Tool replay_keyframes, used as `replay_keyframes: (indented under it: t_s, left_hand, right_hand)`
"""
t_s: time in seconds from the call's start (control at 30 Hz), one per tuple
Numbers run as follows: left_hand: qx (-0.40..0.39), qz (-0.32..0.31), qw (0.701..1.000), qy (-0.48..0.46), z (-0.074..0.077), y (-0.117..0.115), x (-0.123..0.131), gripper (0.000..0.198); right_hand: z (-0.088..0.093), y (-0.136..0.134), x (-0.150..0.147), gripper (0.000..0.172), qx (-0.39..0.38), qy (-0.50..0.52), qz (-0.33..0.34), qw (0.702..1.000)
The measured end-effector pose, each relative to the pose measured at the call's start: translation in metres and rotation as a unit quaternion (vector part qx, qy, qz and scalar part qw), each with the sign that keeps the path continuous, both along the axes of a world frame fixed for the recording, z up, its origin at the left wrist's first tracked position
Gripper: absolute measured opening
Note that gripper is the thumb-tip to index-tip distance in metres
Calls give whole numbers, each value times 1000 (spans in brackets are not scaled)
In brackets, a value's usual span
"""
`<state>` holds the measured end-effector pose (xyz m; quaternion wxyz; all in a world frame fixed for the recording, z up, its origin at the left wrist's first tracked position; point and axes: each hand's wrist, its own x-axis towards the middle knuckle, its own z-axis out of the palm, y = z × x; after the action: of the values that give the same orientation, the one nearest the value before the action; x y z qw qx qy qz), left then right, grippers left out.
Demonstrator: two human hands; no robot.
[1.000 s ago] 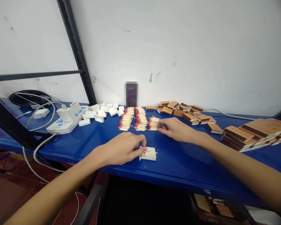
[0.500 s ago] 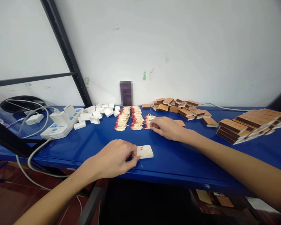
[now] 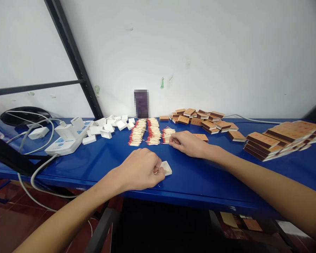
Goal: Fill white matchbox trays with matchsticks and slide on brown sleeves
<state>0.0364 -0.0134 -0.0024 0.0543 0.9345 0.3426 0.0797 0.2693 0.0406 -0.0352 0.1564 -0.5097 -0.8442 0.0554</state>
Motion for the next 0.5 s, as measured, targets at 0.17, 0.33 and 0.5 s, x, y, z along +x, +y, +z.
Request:
replay_keyframes:
  t_s: [0.17,0.33,0.5]
  left_hand:
    - [0,25,1000,-14,1,-2,5,32]
    - [-71,42,994,-72,-1,-2,8,46]
    - [-101,60,983,-138,0,-1,-8,50]
  right_hand:
    - [4,-6,-2,12,-17,-20,3,1000]
    - [25,-30,-2,16,-43,0,21,999]
    - [44,-59,-5,25,-126,43,91,987]
